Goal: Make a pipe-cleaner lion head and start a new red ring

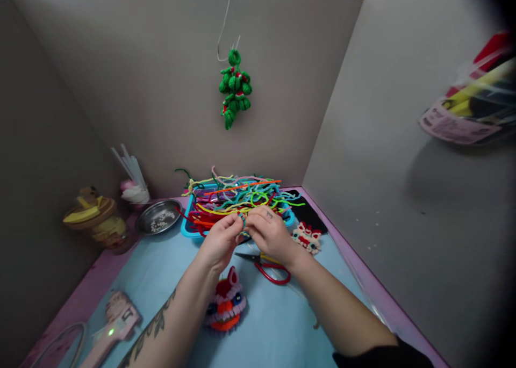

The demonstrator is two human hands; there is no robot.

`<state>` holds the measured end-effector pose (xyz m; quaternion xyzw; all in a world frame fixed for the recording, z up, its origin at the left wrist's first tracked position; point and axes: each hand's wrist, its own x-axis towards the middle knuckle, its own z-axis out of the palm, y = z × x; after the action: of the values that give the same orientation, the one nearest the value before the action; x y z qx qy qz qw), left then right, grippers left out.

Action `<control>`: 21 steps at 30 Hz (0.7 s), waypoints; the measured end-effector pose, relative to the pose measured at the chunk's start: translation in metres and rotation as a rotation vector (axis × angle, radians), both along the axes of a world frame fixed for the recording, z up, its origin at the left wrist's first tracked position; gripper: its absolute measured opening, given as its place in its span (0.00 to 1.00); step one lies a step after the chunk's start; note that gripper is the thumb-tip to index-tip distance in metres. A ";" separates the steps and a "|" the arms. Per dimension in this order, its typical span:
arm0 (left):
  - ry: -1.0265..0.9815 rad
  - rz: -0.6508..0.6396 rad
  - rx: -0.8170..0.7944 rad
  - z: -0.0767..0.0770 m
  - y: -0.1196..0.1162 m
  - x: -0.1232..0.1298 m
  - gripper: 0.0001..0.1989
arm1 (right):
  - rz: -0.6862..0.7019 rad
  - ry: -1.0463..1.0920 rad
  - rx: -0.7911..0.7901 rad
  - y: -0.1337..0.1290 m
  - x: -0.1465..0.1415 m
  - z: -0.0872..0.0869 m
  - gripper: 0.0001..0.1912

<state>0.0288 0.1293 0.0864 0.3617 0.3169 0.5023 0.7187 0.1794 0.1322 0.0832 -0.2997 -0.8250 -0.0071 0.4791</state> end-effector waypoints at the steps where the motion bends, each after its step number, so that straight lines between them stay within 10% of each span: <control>1: -0.005 0.002 -0.008 0.001 0.000 0.000 0.14 | -0.001 0.007 0.005 0.000 0.000 0.000 0.05; 21: -0.148 0.015 -0.114 0.003 0.000 0.001 0.15 | -0.012 0.091 -0.049 -0.002 -0.002 0.003 0.03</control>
<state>0.0297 0.1289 0.0893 0.2795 0.2936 0.5141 0.7559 0.1774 0.1304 0.0858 -0.3161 -0.8006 0.0238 0.5084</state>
